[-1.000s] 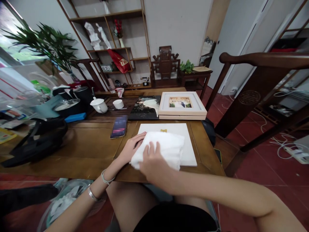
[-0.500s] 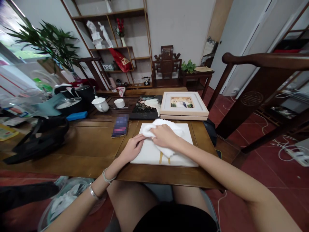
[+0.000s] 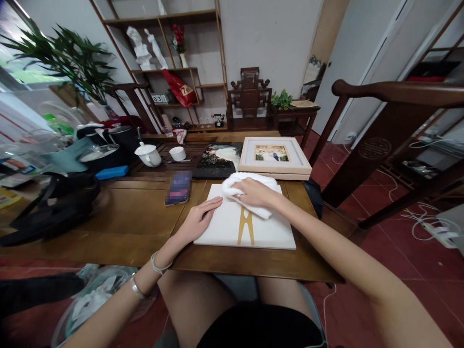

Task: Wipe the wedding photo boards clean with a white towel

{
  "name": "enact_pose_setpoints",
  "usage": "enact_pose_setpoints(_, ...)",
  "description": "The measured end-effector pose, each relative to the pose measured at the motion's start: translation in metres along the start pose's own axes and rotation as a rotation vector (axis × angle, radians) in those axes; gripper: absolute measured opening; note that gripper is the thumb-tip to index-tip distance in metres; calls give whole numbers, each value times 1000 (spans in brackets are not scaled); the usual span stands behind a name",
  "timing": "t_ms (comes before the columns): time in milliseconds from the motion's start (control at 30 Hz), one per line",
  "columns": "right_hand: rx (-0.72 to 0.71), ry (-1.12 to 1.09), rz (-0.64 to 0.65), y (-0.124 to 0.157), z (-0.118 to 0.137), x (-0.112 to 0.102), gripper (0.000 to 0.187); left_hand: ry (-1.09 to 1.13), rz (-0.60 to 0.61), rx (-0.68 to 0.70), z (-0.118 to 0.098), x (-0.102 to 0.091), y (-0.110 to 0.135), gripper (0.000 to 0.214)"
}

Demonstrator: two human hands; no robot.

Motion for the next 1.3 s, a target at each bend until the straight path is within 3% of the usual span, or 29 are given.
enact_pose_setpoints(133,148,17,-19,54,-34,10,29,15,-14,4,0,0,1,37)
enact_pose_setpoints(200,221,36,-17,79,-35,16,29,10,-18,1,0,0,1,37)
enact_pose_setpoints(300,248,58,48,114,-7,17,30,3,-17,-3,-1,1,1,37)
enact_pose_setpoints(400,178,8,140,142,35,5,27,4,-14,0,-1,1,1,37)
enact_pose_setpoints(467,138,-64,196,152,49,-6,32,7,-14,3,-1,1,1,37)
enact_pose_setpoints(533,124,-129,234,152,43,-14,31,13,-15,5,-1,1,1,36)
enact_pose_setpoints(600,129,-155,224,141,20,-15,28,22,-15,1,-1,0,1,36)
enact_pose_setpoints(767,259,-96,53,98,-49,-3,34,34,-10,-7,0,0,1,36)
enact_pose_setpoints(867,310,-57,-21,83,-64,6,35,33,-7,-1,0,0,1,36)
enact_pose_setpoints(967,240,-45,-31,84,-51,7,25,21,-1,-7,0,0,1,36)
enact_pose_setpoints(1067,144,-75,65,105,-21,-1,10,16,0,-8,0,0,1,36)
enact_pose_setpoints(1200,57,-191,273,140,16,-19,14,26,-5,-2,0,1,1,36)
enact_pose_setpoints(1300,94,-225,257,144,14,-26,14,27,-7,-9,1,1,1,37)
Point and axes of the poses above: each hand's wrist, its own y-axis away from the middle knuckle, its own x-axis out of the palm, z = x × y, the point moved 4 cm from there along -y, towards the middle knuckle, and after that the axes turned 13 degrees about y, right-handed, at the moved point
